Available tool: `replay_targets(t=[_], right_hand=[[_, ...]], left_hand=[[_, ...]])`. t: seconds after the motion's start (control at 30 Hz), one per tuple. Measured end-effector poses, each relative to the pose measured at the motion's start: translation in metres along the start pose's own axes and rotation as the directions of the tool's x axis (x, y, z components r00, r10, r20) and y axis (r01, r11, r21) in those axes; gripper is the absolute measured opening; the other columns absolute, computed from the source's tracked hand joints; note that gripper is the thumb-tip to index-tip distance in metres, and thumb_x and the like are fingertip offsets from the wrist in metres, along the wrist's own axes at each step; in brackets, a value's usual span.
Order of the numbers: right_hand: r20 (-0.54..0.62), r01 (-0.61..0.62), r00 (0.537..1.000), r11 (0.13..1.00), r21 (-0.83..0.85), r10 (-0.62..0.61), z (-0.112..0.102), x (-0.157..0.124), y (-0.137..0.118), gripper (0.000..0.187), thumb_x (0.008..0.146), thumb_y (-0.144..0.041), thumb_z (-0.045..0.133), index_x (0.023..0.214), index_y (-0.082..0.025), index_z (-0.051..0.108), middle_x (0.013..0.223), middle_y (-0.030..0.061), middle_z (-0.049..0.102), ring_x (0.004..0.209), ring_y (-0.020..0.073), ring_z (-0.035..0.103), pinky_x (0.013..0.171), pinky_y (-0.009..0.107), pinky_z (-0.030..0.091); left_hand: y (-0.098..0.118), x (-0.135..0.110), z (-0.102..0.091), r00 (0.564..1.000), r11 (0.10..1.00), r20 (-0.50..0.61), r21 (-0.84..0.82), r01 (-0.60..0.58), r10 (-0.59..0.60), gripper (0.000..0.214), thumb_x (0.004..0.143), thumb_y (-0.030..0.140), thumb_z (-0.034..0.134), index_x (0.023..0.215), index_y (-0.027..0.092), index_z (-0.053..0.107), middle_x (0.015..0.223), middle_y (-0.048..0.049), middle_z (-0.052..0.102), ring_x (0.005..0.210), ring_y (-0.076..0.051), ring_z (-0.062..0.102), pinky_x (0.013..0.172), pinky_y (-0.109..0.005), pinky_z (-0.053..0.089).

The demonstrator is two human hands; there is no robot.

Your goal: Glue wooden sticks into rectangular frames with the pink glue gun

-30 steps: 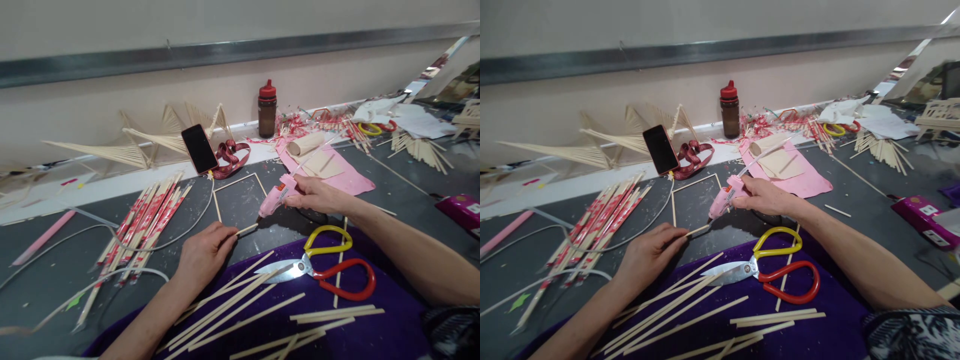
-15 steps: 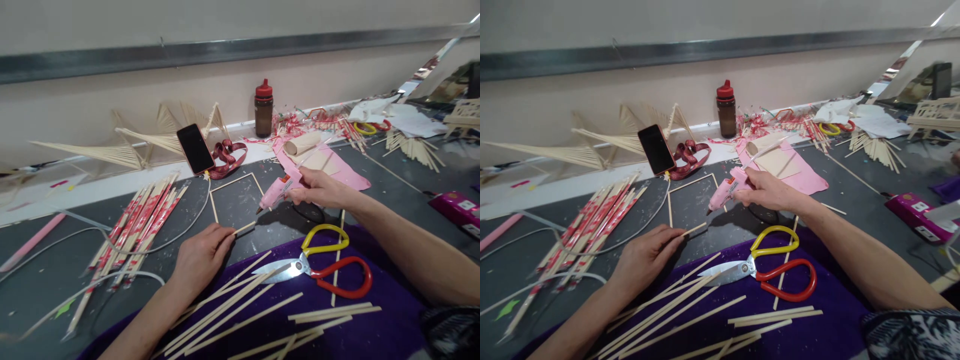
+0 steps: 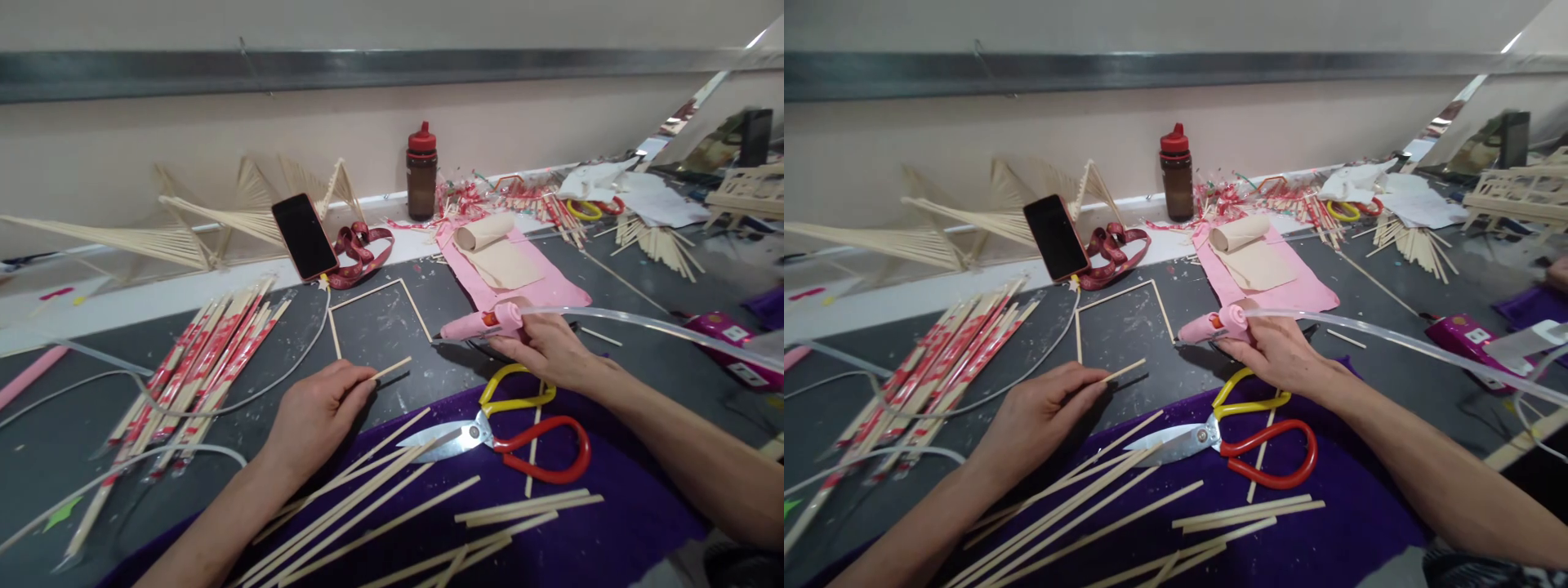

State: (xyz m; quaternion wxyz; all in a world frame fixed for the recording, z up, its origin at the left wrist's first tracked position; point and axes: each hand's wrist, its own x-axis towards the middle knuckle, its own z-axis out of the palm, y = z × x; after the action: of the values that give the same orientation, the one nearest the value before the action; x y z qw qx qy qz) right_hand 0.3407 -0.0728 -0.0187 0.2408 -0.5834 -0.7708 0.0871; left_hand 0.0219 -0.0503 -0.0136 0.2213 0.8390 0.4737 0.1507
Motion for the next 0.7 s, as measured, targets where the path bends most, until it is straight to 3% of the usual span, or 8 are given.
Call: replay_targets(t=[0.13, 0.33, 0.7], right_hand=[[0.033, -0.011, 0.999, 1.000, 0.023, 0.010, 0.002, 0.000, 0.000, 0.041, 0.085, -0.051, 0.048, 0.058, -0.020, 0.043, 0.052, -0.0019, 0.043, 0.048, 0.0110, 0.039, 0.050, 0.027, 0.028], [0.106, -0.065, 0.993, 0.977, 0.201, 0.044, 0.001, -0.003, -0.003, 0.037, 0.084, -0.051, 0.049, 0.069, -0.018, 0.053, 0.060, 0.0000, 0.049, 0.054, 0.0118, 0.044, 0.049, 0.025, 0.030], [0.121, 0.004, 0.992, 0.959, 0.285, -0.041, -0.001, -0.003, -0.012, 0.033, 0.085, -0.043, 0.052, 0.065, -0.018, 0.045, 0.060, -0.0032, 0.042, 0.052, 0.0081, 0.038, 0.048, 0.022, 0.029]], left_hand=[[0.000, -0.001, 0.001, 1.000, 1.000, 0.027, 0.005, 0.010, -0.010, 0.027, 0.089, 0.038, 0.044, 0.097, 0.025, 0.067, 0.086, 0.0015, 0.066, 0.079, -0.012, 0.062, 0.070, -0.022, 0.044], [-0.001, -0.005, 0.006, 1.000, 0.996, 0.004, 0.085, -0.027, 0.027, 0.026, 0.090, 0.037, 0.044, 0.099, 0.027, 0.066, 0.089, 0.0019, 0.065, 0.083, -0.012, 0.062, 0.070, -0.023, 0.044], [0.004, -0.008, 0.013, 0.997, 0.979, 0.006, 0.189, -0.076, 0.076, 0.025, 0.092, 0.035, 0.042, 0.102, 0.029, 0.064, 0.088, 0.0028, 0.063, 0.081, -0.011, 0.062, 0.068, -0.023, 0.044]])
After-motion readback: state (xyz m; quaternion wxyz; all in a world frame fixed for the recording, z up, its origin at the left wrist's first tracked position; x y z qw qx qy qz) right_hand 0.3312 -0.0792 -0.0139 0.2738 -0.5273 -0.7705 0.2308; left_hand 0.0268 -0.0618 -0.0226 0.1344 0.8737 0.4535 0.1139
